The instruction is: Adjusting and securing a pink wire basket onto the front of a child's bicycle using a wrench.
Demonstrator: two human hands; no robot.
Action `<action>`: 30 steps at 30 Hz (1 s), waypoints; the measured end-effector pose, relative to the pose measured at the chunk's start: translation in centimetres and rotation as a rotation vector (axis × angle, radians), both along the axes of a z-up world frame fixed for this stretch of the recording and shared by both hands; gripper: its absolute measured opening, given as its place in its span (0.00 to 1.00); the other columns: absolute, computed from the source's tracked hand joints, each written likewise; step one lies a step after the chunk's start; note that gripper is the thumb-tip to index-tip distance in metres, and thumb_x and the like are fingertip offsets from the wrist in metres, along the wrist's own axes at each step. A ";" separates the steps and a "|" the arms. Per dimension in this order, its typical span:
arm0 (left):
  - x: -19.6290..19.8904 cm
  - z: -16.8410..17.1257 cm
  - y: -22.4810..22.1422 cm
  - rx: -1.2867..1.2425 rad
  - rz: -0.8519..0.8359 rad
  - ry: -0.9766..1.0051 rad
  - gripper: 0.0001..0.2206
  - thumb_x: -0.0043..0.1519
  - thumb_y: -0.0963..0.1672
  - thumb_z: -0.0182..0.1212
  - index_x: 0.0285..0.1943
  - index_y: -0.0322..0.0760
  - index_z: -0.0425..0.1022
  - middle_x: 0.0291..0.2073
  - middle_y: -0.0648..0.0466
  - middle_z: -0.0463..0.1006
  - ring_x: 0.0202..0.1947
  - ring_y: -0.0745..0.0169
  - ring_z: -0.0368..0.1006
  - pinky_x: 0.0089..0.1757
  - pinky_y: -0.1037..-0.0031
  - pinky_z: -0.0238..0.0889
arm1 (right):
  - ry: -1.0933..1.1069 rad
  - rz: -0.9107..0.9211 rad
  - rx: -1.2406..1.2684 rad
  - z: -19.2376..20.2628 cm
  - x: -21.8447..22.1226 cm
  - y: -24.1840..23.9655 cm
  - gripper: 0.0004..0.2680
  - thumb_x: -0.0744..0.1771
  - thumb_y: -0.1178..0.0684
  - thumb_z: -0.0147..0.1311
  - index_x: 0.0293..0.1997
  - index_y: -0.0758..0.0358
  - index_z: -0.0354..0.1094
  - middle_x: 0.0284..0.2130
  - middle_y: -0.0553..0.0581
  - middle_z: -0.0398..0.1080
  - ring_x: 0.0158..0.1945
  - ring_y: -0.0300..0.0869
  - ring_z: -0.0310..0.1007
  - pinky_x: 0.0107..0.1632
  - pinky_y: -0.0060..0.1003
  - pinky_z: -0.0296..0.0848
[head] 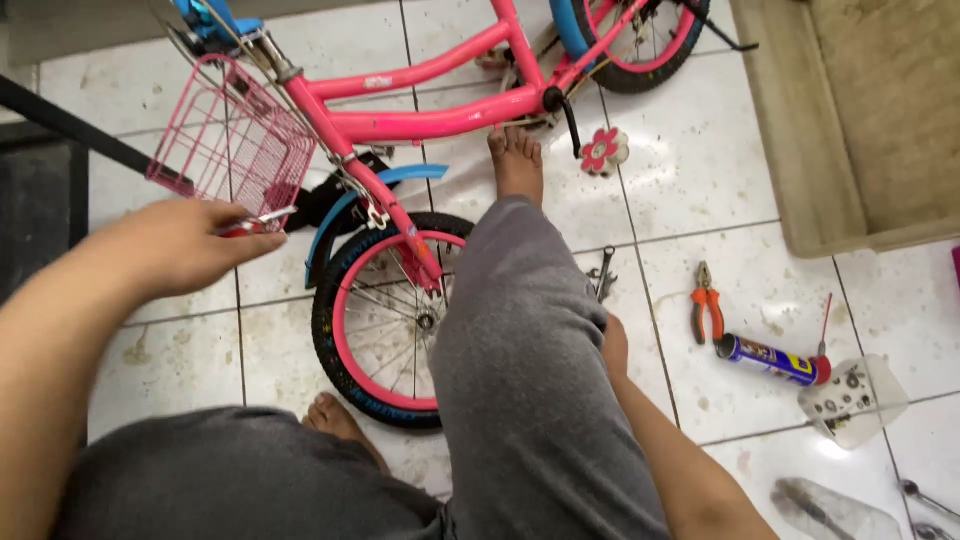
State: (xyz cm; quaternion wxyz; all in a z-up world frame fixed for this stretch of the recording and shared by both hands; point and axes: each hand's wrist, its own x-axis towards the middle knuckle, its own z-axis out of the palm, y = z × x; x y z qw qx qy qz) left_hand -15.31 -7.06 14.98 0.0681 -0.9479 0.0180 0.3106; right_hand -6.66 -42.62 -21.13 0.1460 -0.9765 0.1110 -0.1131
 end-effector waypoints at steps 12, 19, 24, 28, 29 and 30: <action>5.1 -11.7 4.6 0.171 0.072 0.196 0.19 0.50 0.55 0.64 0.42 0.48 0.89 0.30 0.56 0.89 0.41 0.54 0.86 0.44 0.61 0.74 | 0.336 -0.099 0.057 -3.5 2.5 -1.7 0.31 0.71 0.29 0.01 0.77 0.50 0.43 0.74 0.54 0.47 0.72 0.50 0.47 0.78 0.49 0.37; 5.6 -7.6 2.2 -0.293 0.105 0.115 0.28 0.55 0.57 0.60 0.56 0.36 0.82 0.50 0.38 0.83 0.60 0.39 0.74 0.58 0.54 0.66 | 0.266 -0.121 -0.026 0.2 -2.3 -9.3 0.17 0.75 0.43 0.25 0.69 0.59 0.52 0.66 0.62 0.55 0.64 0.57 0.55 0.68 0.52 0.52; 4.9 -6.1 2.1 -0.665 0.243 -0.035 0.19 0.57 0.55 0.64 0.33 0.34 0.80 0.24 0.45 0.80 0.41 0.46 0.76 0.48 0.64 0.66 | 0.981 0.153 -0.089 11.0 -4.6 -17.8 0.26 0.62 0.27 0.60 0.66 0.37 0.69 0.61 0.53 0.73 0.63 0.52 0.73 0.58 0.49 0.76; 6.3 -7.5 2.5 -0.576 0.151 -0.206 0.17 0.56 0.55 0.67 0.36 0.40 0.82 0.27 0.49 0.81 0.40 0.49 0.78 0.45 0.65 0.67 | 0.952 0.128 -0.016 27.7 -2.3 -7.6 0.24 0.64 0.36 0.60 0.67 0.46 0.68 0.49 0.64 0.78 0.52 0.58 0.79 0.47 0.51 0.82; 6.6 -7.0 2.1 -0.584 0.150 -0.295 0.15 0.56 0.54 0.67 0.39 0.43 0.82 0.30 0.51 0.82 0.42 0.50 0.78 0.45 0.64 0.67 | 0.964 0.111 -0.071 32.4 -2.0 -4.9 0.24 0.64 0.35 0.57 0.67 0.50 0.68 0.51 0.65 0.78 0.52 0.55 0.80 0.50 0.52 0.80; 6.0 -7.1 1.8 -0.586 0.150 -0.359 0.14 0.57 0.54 0.66 0.42 0.46 0.83 0.32 0.52 0.82 0.44 0.51 0.78 0.45 0.64 0.68 | 0.999 0.094 -0.119 37.3 -2.7 -1.8 0.25 0.65 0.33 0.54 0.67 0.54 0.68 0.52 0.65 0.78 0.52 0.53 0.81 0.53 0.53 0.78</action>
